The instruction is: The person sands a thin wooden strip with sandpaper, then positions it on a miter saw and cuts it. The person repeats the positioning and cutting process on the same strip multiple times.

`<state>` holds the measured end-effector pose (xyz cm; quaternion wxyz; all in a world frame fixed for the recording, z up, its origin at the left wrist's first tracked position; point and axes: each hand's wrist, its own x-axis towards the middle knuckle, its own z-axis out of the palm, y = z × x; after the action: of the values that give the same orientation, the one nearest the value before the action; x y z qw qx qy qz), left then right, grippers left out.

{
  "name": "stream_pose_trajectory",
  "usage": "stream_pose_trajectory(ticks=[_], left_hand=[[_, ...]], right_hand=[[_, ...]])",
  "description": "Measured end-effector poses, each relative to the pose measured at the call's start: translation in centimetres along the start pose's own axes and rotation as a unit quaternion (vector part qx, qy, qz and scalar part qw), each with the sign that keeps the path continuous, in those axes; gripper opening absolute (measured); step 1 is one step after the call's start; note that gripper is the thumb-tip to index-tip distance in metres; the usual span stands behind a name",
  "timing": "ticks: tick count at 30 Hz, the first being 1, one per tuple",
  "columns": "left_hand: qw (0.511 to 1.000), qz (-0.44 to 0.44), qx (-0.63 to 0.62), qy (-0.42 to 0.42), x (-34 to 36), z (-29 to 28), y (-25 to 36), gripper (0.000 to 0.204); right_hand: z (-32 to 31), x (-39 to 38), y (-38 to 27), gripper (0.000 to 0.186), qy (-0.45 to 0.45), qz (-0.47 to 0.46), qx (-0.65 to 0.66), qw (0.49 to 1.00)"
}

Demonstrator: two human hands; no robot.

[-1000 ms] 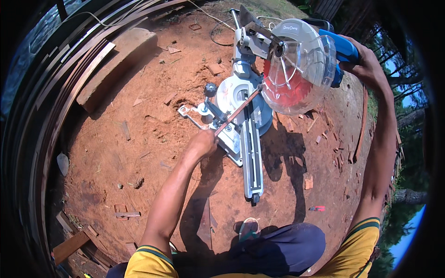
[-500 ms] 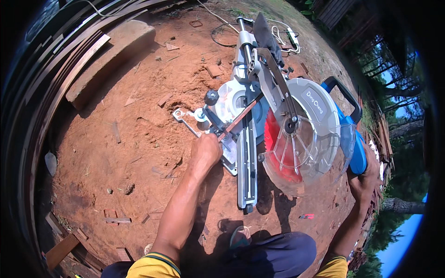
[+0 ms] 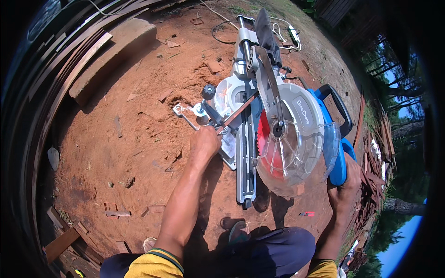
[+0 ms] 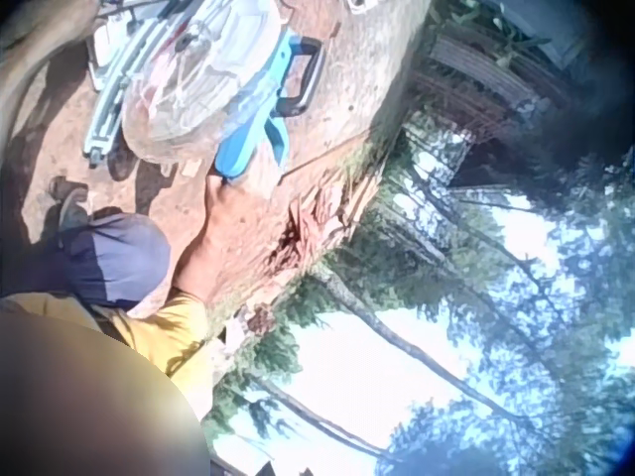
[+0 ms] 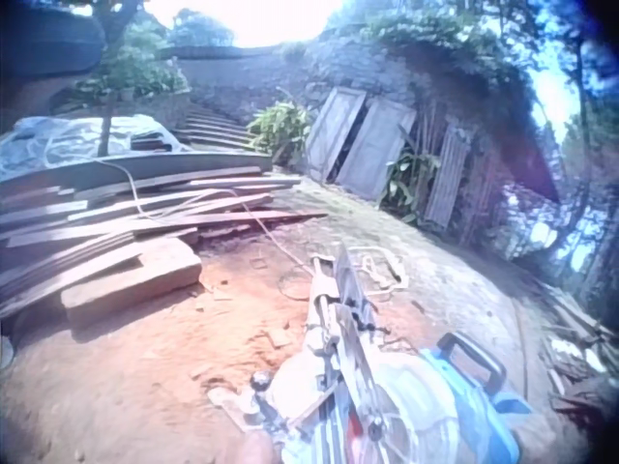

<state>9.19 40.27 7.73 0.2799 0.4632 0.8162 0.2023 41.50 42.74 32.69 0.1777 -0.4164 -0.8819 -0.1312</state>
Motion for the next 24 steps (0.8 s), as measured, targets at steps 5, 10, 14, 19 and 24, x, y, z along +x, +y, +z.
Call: stream_pose_trajectory(ticks=[5, 10, 14, 19, 24], left_hand=[[0.999, -0.012, 0.037, 0.002, -0.1, -0.6, 0.5, 0.040], [0.996, -0.039, 0.037, -0.073, -0.2, -2.2, -0.3, 0.047], [0.996, 0.010, 0.042, -0.079, -0.6, -1.3, -0.7, 0.042], [1.000, 0.020, -0.016, -0.015, -0.4, 0.3, -0.6, 0.036], [0.999, -0.002, -0.028, 0.022, -0.3, 0.1, -0.1, 0.040]], right_hand=[[2.0, -1.9, -0.8, 0.058, 0.012, -0.008, 0.010, 1.000], [2.7, -1.2, 0.0, 0.061, 0.013, -0.007, 0.010, 1.000], [4.0, 0.9, 0.4, 0.058, 0.030, -0.011, 0.014, 0.999], [5.3, 2.9, 1.0, 0.048, 0.037, -0.019, 0.011, 0.999], [5.6, 3.1, 1.2, 0.048, 0.045, -0.016, 0.008, 0.999]])
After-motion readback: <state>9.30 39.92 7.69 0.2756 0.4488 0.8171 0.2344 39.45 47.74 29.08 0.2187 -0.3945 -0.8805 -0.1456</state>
